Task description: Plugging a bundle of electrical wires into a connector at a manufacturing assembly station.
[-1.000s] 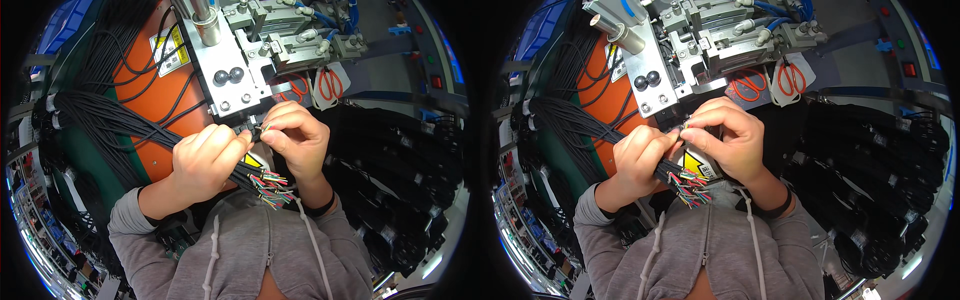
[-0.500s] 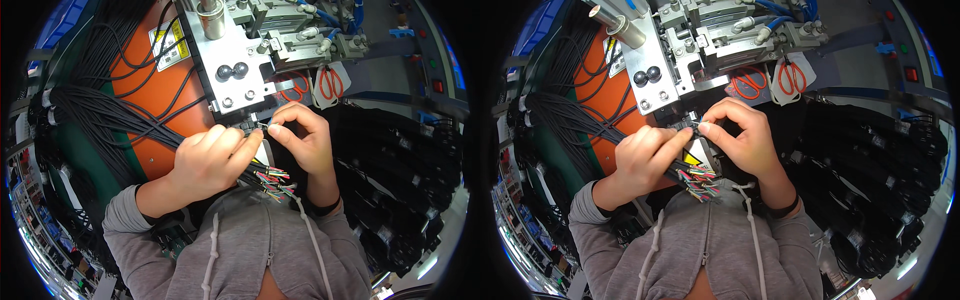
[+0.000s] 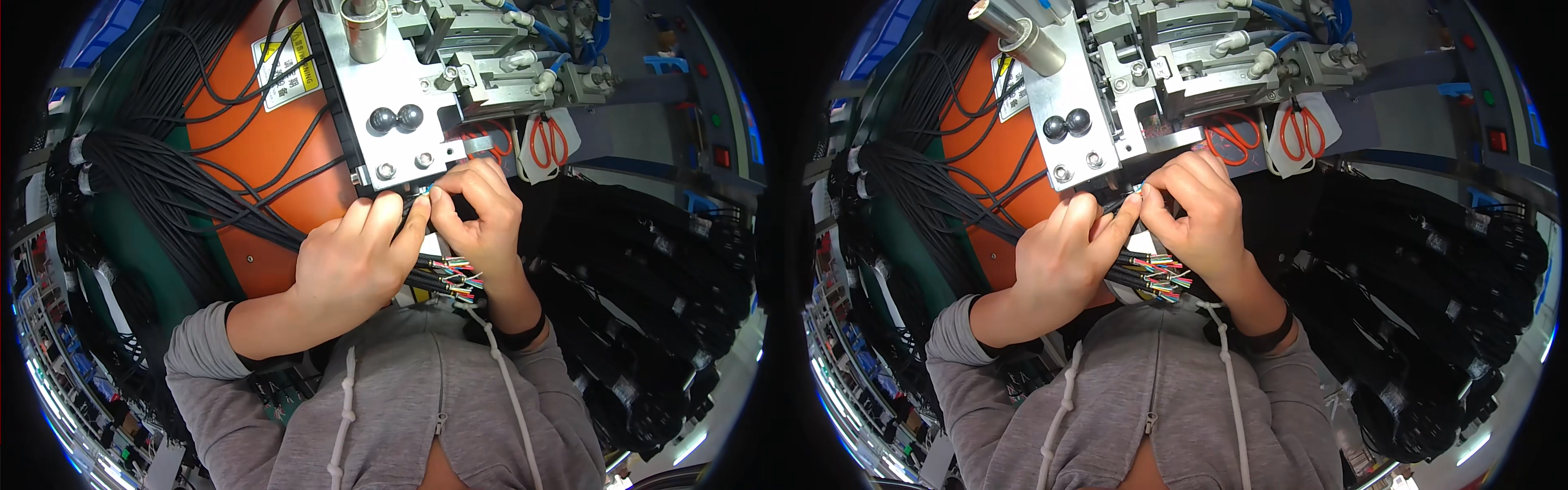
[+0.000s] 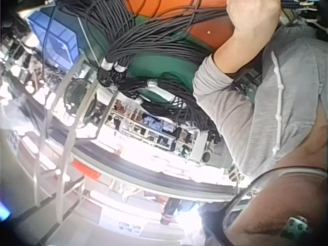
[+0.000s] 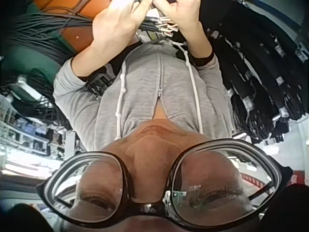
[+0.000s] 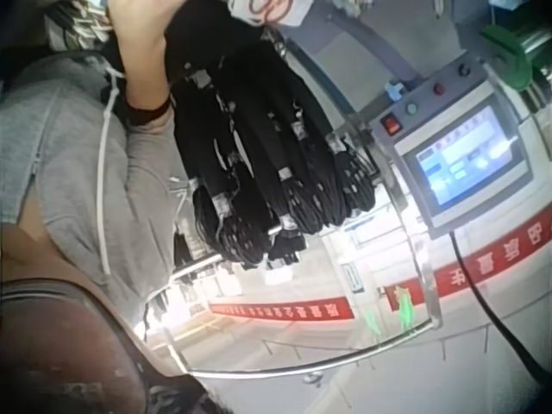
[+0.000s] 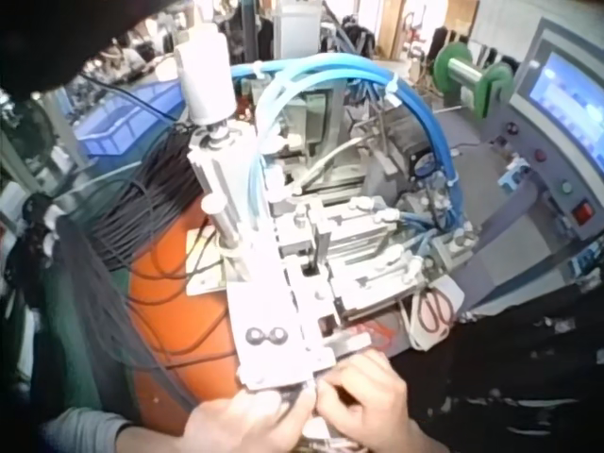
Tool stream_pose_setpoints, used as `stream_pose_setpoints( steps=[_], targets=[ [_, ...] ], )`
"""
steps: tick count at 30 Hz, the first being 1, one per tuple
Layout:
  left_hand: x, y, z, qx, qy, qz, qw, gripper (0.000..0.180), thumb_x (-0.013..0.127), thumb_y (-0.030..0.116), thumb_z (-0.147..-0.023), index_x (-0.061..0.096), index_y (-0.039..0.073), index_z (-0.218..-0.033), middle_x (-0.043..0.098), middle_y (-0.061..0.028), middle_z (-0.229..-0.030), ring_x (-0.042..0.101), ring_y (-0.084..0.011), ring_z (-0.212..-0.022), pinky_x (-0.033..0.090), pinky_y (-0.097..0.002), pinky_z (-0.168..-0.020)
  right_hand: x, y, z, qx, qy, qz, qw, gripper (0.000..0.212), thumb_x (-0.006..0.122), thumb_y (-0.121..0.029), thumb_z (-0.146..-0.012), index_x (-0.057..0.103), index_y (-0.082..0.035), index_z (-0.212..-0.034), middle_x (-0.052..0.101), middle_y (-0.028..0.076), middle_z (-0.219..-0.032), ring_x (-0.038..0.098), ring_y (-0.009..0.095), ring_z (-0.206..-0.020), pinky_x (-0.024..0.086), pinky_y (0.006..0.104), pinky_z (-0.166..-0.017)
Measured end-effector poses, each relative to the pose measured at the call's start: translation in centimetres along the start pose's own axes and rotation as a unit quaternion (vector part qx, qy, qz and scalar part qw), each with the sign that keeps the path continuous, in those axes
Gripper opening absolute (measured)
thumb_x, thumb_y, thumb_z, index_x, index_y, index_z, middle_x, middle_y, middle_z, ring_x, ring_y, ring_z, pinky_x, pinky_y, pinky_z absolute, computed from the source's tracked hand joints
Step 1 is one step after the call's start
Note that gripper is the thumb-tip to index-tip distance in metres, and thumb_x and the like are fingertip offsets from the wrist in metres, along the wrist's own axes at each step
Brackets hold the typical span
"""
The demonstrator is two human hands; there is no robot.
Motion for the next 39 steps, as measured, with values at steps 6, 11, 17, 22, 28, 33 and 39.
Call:
stream_pose_setpoints(
  steps=[6,11,17,22,28,33,39],
  targets=[
    [0.3,-0.6,0.0,0.026,0.065,0.032,0.997,0.033,0.062,0.011,-0.071,0.066,0.006,-0.104,0.051,0.0004,-0.08,0.052,-0.0102,-0.065,0.037,-0.0222,-0.048,1.4,3.0,1.6,0.213,0.018,-0.2,0.956,0.009,0.065,0.001,-0.073,0.056,-0.001,-0.073,0.054,0.007,-0.066,0.052,0.021,-0.063,0.042,0.0308,-0.06],
    [0.2,-0.9,-0.2,-0.015,0.044,0.056,0.997,0.032,0.064,0.009,-0.07,0.068,0.008,-0.101,0.053,0.0004,-0.077,0.054,-0.012,-0.061,0.039,-0.0251,-0.048,0.9,1.9,0.9,0.158,0.025,-0.13,0.978,0.011,0.066,0.0,-0.074,0.056,0.0,-0.073,0.056,0.007,-0.07,0.054,0.017,-0.066,0.042,0.0283,-0.061],
    [-0.6,-0.9,0.7,-0.05,-0.015,0.024,0.998,0.022,0.065,0.013,-0.076,0.066,0.006,-0.097,0.054,0.0022,-0.079,0.055,-0.0099,-0.062,0.038,-0.024,-0.05,1.1,2.5,1.4,0.221,-0.007,-0.205,0.953,0.007,0.066,-0.001,-0.079,0.06,0.001,-0.081,0.061,0.006,-0.079,0.057,0.017,-0.073,0.044,0.0256,-0.067],
    [-0.4,-1.3,0.8,-0.086,-0.035,0.023,0.995,0.018,0.065,0.013,-0.077,0.066,0.007,-0.094,0.052,0.0017,-0.075,0.055,-0.0103,-0.061,0.04,-0.0253,-0.051,-1.4,0.6,-0.1,-0.024,-0.049,-0.192,0.98,0.01,0.069,0.001,-0.076,0.065,0.001,-0.085,0.065,0.008,-0.084,0.061,0.021,-0.076,0.047,0.0291,-0.067],
    [-1.3,-1.9,-0.2,0.031,0.067,0.169,0.983,0.024,0.068,0.013,-0.077,0.068,0.006,-0.1,0.059,-0.0021,-0.082,0.058,-0.0123,-0.062,0.041,-0.0237,-0.05,-1.8,-0.3,0.3,-0.095,-0.086,-0.29,0.948,0.019,0.075,0.003,-0.07,0.067,0.002,-0.087,0.066,0.01,-0.082,0.062,0.022,-0.075,0.048,0.0317,-0.067],
    [-2.4,-1.9,-0.1,0.055,0.188,0.191,0.962,0.028,0.068,0.016,-0.076,0.068,0.003,-0.1,0.063,-0.0044,-0.088,0.059,-0.0109,-0.061,0.039,-0.0219,-0.047,-1.9,-0.2,0.1,-0.014,-0.032,-0.319,0.947,0.024,0.079,0.002,-0.067,0.066,0.001,-0.087,0.067,0.011,-0.081,0.062,0.023,-0.075,0.049,0.0335,-0.068],
    [-1.7,-1.5,0.2,0.048,0.176,0.162,0.97,0.025,0.066,0.014,-0.075,0.068,0.002,-0.096,0.063,-0.0042,-0.08,0.057,-0.0108,-0.057,0.037,-0.0227,-0.044,-1.5,-2.0,0.0,-0.01,0.056,-0.37,0.927,0.027,0.08,-0.004,-0.069,0.063,0.001,-0.089,0.067,0.014,-0.083,0.062,0.025,-0.077,0.05,0.0341,-0.07]
  ],
)
Point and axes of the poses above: each hand's wrist, its own z-axis away from the middle knuckle, its own x-axis out of the palm, y = z × x, the point moved 5 cm from there along -z, towards the middle knuckle
